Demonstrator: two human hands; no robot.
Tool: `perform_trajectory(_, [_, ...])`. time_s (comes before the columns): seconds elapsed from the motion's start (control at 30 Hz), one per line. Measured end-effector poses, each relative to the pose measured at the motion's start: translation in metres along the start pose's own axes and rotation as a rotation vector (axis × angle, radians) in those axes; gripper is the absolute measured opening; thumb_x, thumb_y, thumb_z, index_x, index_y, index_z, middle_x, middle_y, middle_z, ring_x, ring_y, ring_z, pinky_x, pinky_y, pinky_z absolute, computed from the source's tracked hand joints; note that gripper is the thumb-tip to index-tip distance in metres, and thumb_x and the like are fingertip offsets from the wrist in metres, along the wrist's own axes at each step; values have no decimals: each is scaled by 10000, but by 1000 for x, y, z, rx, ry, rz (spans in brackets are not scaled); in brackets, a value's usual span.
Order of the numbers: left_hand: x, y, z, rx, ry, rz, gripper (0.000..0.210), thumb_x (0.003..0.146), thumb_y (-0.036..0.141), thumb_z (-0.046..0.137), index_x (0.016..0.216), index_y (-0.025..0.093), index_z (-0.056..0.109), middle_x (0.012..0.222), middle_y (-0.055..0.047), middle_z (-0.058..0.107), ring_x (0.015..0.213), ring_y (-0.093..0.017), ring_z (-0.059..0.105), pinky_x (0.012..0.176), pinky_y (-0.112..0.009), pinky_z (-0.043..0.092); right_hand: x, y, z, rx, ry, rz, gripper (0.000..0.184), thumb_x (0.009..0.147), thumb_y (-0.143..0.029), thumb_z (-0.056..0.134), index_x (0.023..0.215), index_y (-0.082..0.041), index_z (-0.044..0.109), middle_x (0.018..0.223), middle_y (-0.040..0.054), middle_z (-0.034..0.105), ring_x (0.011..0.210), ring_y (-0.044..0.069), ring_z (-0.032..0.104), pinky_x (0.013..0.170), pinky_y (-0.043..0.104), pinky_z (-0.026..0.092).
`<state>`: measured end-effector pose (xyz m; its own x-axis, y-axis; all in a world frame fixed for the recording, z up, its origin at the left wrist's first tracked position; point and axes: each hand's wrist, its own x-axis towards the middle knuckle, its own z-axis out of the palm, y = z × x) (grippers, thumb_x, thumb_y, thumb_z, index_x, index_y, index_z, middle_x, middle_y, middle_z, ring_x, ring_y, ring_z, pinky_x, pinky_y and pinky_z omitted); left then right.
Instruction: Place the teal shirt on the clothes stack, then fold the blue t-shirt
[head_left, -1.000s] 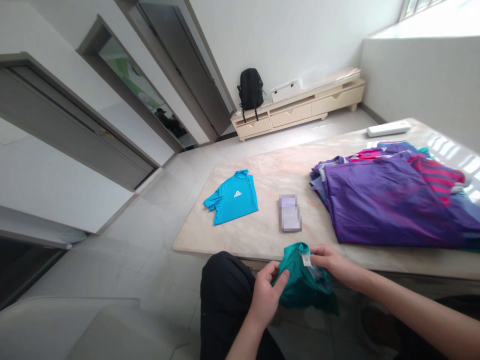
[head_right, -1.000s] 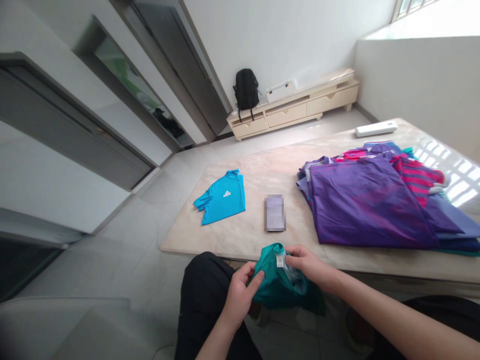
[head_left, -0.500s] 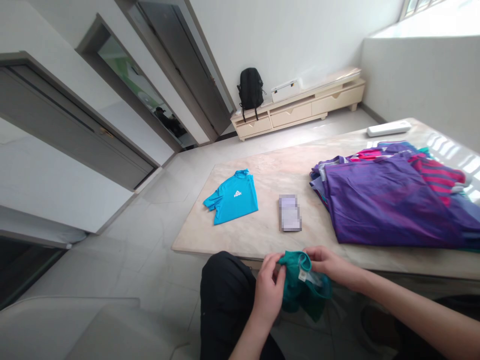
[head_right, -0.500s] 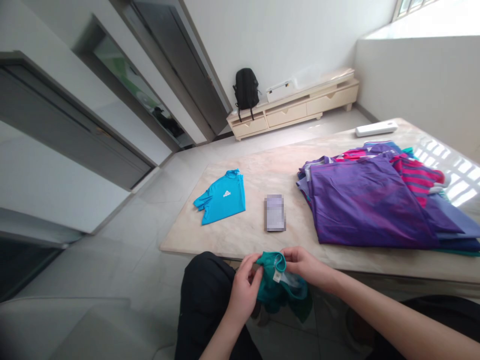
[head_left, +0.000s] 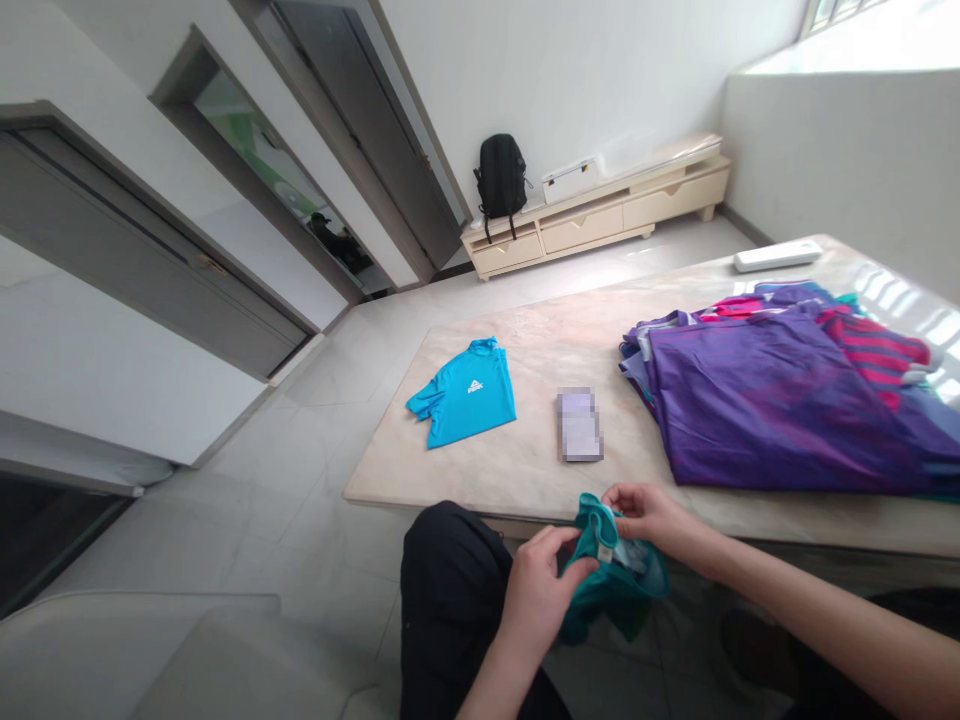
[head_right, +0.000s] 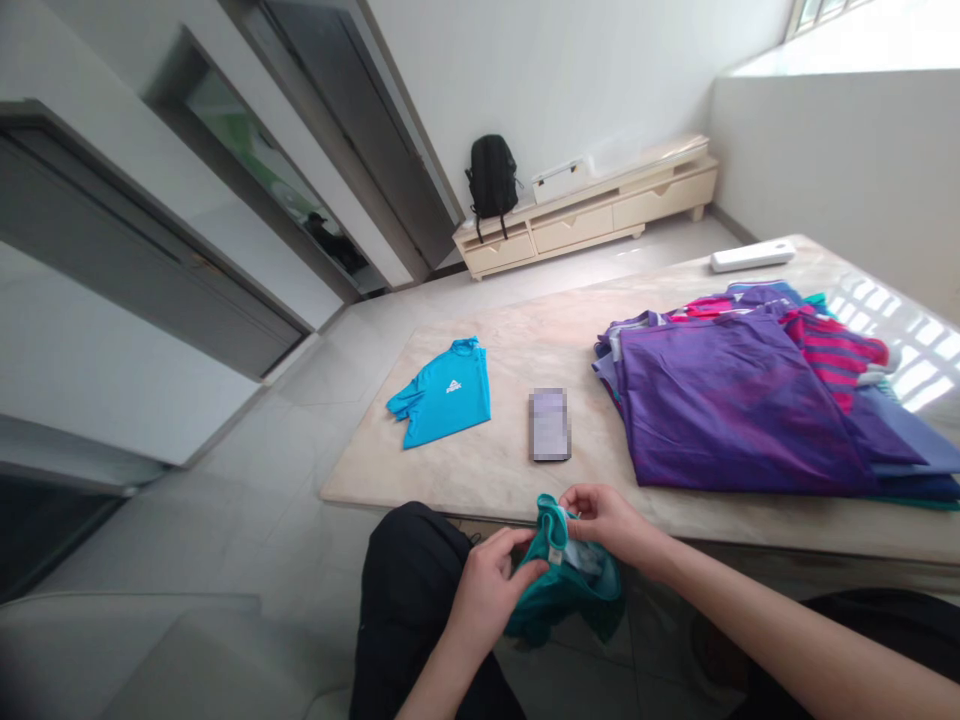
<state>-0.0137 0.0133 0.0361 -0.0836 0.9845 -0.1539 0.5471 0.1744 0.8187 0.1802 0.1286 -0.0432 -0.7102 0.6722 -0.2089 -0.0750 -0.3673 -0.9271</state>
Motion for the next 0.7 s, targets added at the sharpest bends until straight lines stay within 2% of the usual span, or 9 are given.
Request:
perform_trajectory(0.07, [-2, 0, -2, -39, -61, -25, 194, 858, 346, 735, 983, 205, 787, 873, -28, 745, 770, -180, 614, 726, -260, 465, -2, -4, 1, 67, -8, 34, 553, 727, -512, 870, 1113, -174, 665, 927, 45, 741, 775, 174, 655, 681, 270, 470])
perform_trajectory(0.17, [-4, -1, -4, -241, -179, -82, 282, 895, 401, 700, 1036, 165, 763, 918, -56, 760, 801, -190, 654, 740, -263, 499, -7, -12, 2, 94, 57, 70, 677, 776, -565, 805, 1324, -214, 617, 1024, 62, 745, 840, 212, 678, 712, 306, 502])
perform_trajectory(0.23, [-6, -1, -7, -356, -231, -96, 336, 903, 425, 699, 1094, 152, 737, 975, -73, 760, 846, -195, 670, 761, -262, 513, -10, -17, 3, 106, 102, 77, 643, 784, -553, 791, 1313, -222, 635, 1044, 57, 739, 847, 212, 673, 715, 309, 507])
perform_trajectory(0.3, [-7, -1, -13, -361, -243, -89, 343, 918, 447, 684, 1071, 144, 731, 919, -63, 742, 793, -170, 648, 713, -238, 493, -13, -21, 3, 121, 95, 105, 528, 785, -528, 790, 1186, -203, 681, 999, 49, 733, 808, 198, 661, 693, 299, 499])
perform_trajectory(0.43, [-11, -2, -32, -203, -157, -1, 321, 965, 451, 621, 935, 148, 723, 788, -24, 645, 704, -130, 550, 639, -215, 419, -11, -24, 0, -23, 103, 121, 385, 800, -523, 756, 933, -177, 655, 797, 9, 671, 674, 148, 588, 585, 251, 415])
perform_trajectory(0.5, [-13, -5, -43, -117, -73, 89, 296, 978, 421, 607, 888, 158, 710, 881, -41, 638, 768, -140, 558, 693, -224, 434, -8, -24, -4, -200, 144, 60, 354, 785, -495, 751, 888, -180, 626, 744, -5, 637, 643, 139, 551, 566, 247, 380])
perform_trajectory(0.6, [-17, -13, -60, -60, 63, 190, 260, 996, 375, 575, 883, 173, 694, 1081, -75, 644, 964, -184, 608, 861, -255, 466, -6, -27, -14, -524, 217, -30, 270, 754, -415, 730, 820, -200, 582, 696, -16, 604, 631, 150, 535, 576, 262, 368])
perform_trajectory(0.7, [-21, -28, -71, -50, 176, 153, 255, 1019, 373, 522, 933, 190, 678, 970, -50, 669, 938, -190, 633, 866, -263, 483, -12, -35, -26, -848, 308, -63, 147, 746, -295, 657, 757, -226, 528, 657, -23, 592, 625, 163, 552, 580, 271, 348])
